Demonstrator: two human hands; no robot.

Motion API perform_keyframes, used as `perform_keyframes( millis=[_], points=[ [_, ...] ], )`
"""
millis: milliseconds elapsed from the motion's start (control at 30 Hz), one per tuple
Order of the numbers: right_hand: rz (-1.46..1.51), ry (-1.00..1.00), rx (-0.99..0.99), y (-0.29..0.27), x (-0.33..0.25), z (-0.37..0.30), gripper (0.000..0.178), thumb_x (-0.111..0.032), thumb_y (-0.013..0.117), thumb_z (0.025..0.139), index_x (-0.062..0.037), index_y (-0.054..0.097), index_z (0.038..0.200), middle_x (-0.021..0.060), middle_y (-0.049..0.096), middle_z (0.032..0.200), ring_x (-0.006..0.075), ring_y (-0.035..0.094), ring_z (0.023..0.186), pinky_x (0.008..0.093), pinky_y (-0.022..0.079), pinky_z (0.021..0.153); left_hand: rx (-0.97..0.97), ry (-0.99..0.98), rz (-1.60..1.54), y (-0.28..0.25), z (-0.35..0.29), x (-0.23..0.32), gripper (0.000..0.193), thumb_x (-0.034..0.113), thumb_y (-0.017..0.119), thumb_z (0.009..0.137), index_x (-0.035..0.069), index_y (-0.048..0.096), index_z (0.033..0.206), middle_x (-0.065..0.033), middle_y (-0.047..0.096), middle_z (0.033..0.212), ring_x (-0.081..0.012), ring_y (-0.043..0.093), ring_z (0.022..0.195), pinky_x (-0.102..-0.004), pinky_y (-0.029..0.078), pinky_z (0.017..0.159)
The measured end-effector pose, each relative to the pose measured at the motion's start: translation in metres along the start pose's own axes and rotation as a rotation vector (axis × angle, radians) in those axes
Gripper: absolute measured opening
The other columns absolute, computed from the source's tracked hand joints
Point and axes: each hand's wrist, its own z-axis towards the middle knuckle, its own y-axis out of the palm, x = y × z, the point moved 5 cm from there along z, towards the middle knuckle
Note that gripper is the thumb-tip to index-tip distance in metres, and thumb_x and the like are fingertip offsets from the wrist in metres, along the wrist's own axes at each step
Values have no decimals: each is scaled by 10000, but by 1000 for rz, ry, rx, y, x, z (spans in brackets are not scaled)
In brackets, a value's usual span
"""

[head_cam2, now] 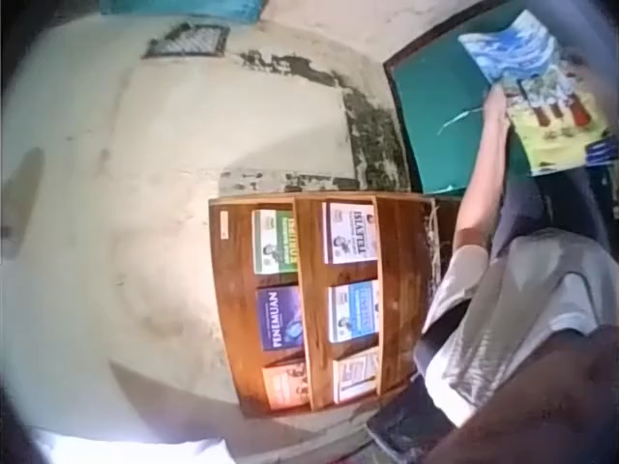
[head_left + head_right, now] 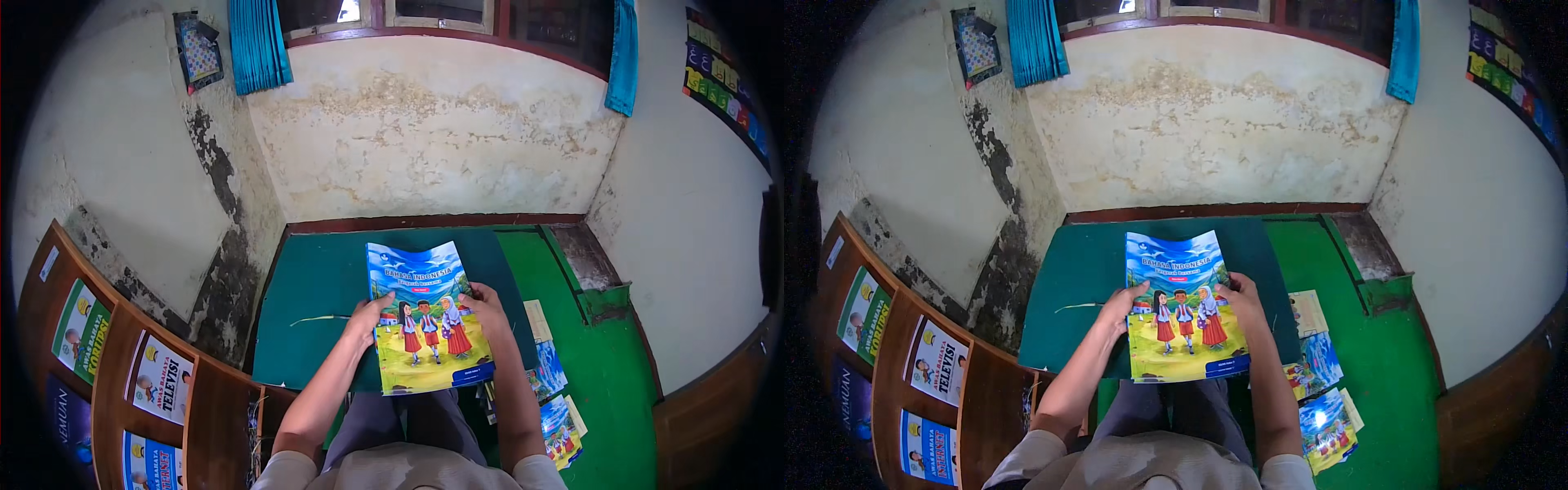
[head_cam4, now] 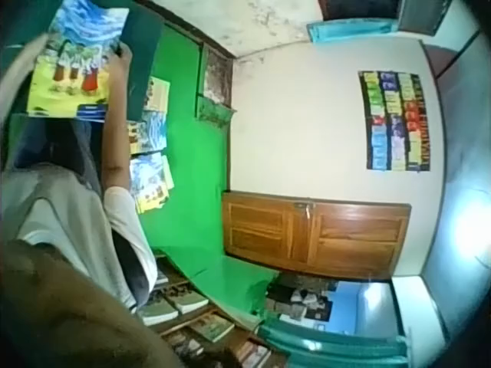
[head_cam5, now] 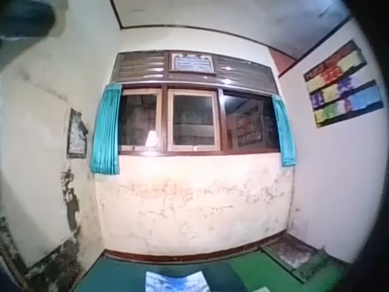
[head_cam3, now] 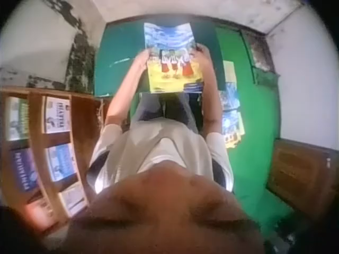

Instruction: Sorting and inspecting several books on a green table within a library setting.

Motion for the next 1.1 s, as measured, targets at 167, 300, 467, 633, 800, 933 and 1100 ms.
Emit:
perform_keyframes(
  millis=[167, 300, 467, 633, 800, 933, 1100],
  points=[
    [-216, -61, 78, 13, -10, -14, 472, -66, 591, 787, 26, 378, 1198, 137, 573, 961, 180, 572, 761, 280, 483, 660, 70, 216, 31, 11, -42, 24, 354, 103, 590, 793, -41, 454, 1087, -145, 611, 920, -195, 617, 674, -281, 520, 565],
    [237, 16, 62, 26, -37, -30, 465, -48, 587, 785, 23, 371, 1190, 127, 573, 966, 179, 572, 785, 258, 478, 674, -168, 503, 100, 28, -68, 45, 363, 54, 585, 778, -21, 453, 1107, -130, 613, 920, -172, 612, 693, -263, 500, 629],
    [298, -240, -46, 38, -85, -54, 512, -63, 581, 793, 3, 318, 1227, 138, 542, 1038, 184, 569, 826, 257, 476, 698, -268, 755, 218, 28, -96, 78, 370, 24, 564, 765, -23, 445, 1112, -127, 603, 936, -179, 601, 742, -269, 487, 667],
    [210, -647, -34, 52, -116, -80, 548, -63, 559, 799, -13, 273, 1264, 139, 516, 1087, 187, 562, 856, 262, 477, 710, -318, 1015, 278, 14, -118, 102, 409, 23, 562, 753, -16, 430, 1138, -137, 578, 987, -195, 585, 808, -287, 479, 716],
    [109, -729, -60, 58, -100, -88, 564, -47, 539, 796, -17, 257, 1283, 134, 510, 1098, 181, 553, 873, 259, 474, 706, -294, 1026, 374, -9, -112, 81, 493, 60, 569, 759, -10, 370, 1204, -153, 548, 1044, -225, 563, 875, -309, 467, 756],
    [121, -661, -65, 72, -99, -93, 549, -37, 517, 797, -14, 264, 1285, 127, 513, 1090, 177, 543, 876, 263, 462, 725, -117, 893, 230, -22, -109, 69, 551, 84, 571, 763, -9, 315, 1242, -163, 527, 1071, -239, 549, 905, -323, 457, 778],
    [194, -701, -54, 65, -89, -95, 530, -81, 489, 792, -4, 289, 1276, 119, 513, 1071, 172, 522, 875, 269, 431, 767, 17, 909, 264, -30, -103, 54, 598, 112, 570, 774, -4, 263, 1273, -177, 500, 1102, -256, 539, 926, -335, 446, 800]
  ],
)
